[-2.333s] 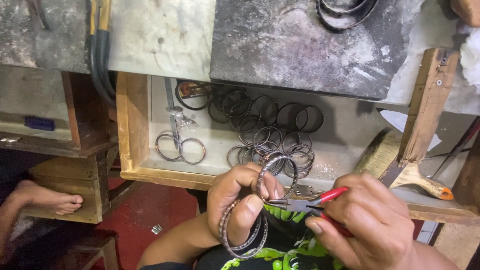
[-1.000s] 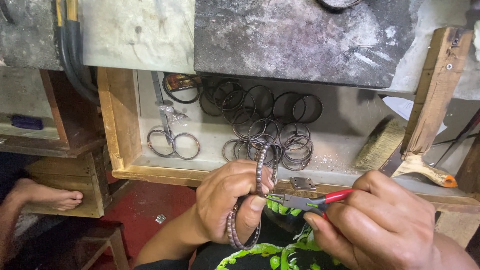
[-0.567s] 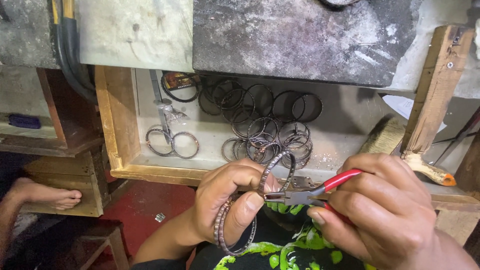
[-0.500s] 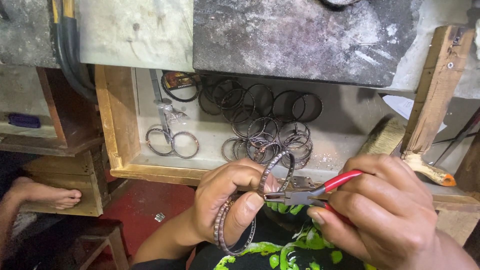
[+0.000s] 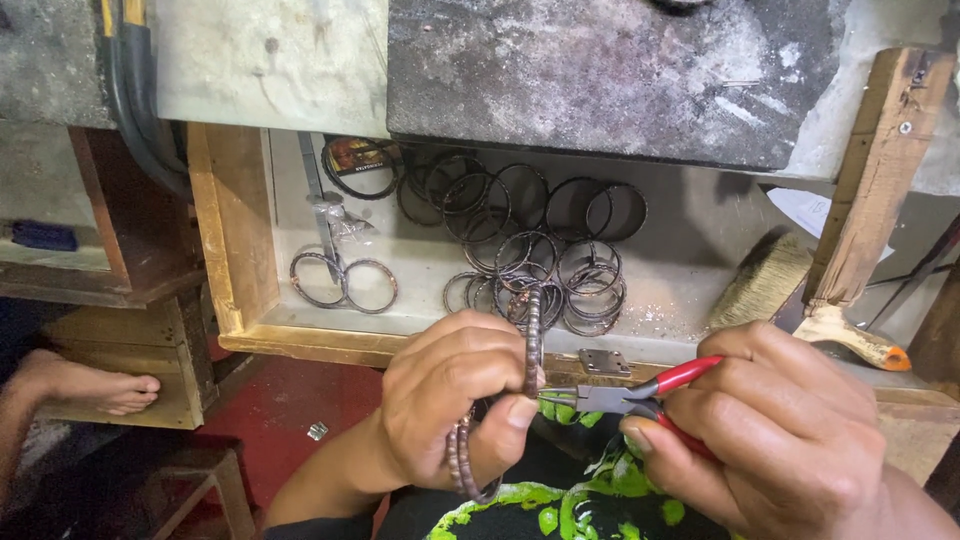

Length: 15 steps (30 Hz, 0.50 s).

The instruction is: The person uses pliers to adjust and close the ends of metal bangles. They repeatedly pick up bangles from a drawer, manipulate the ends with the pliers, and place them back into the drawer.

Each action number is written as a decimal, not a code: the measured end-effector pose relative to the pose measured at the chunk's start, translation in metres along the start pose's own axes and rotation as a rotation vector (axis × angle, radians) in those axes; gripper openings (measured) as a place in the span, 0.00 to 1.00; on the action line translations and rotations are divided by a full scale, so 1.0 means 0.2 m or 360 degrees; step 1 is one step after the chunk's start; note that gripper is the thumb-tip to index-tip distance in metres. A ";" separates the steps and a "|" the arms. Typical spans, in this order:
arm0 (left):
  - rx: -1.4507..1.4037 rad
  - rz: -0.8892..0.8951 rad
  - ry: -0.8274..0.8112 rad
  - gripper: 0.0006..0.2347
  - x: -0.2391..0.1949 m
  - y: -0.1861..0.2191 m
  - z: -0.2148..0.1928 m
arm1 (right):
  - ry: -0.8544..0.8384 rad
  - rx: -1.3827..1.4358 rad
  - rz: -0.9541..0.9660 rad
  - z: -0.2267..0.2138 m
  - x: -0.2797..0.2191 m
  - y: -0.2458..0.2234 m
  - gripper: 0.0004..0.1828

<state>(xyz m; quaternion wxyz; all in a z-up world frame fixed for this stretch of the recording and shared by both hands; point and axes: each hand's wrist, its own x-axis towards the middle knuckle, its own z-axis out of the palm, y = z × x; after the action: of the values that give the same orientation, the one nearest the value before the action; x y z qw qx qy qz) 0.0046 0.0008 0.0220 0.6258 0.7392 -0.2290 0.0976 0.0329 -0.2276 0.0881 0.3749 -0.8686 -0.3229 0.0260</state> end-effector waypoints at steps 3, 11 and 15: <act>-0.0212 -0.0191 -0.0048 0.09 0.03 0.03 -0.02 | -0.0029 -0.0013 -0.0016 0.00 0.00 0.01 0.14; -0.1072 -0.0967 -0.0195 0.08 0.00 0.08 -0.07 | 0.0017 -0.0115 -0.0227 0.04 -0.02 0.07 0.15; -0.1528 -0.1412 -0.0099 0.10 -0.02 0.09 -0.05 | 0.0103 -0.0105 -0.0332 0.09 -0.04 0.14 0.14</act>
<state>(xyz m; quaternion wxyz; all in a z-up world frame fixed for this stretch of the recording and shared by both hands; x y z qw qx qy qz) -0.0059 0.0086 0.0373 0.8602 0.4044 0.0617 -0.3045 0.0361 -0.2361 0.0547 0.3569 -0.8426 -0.4000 -0.0518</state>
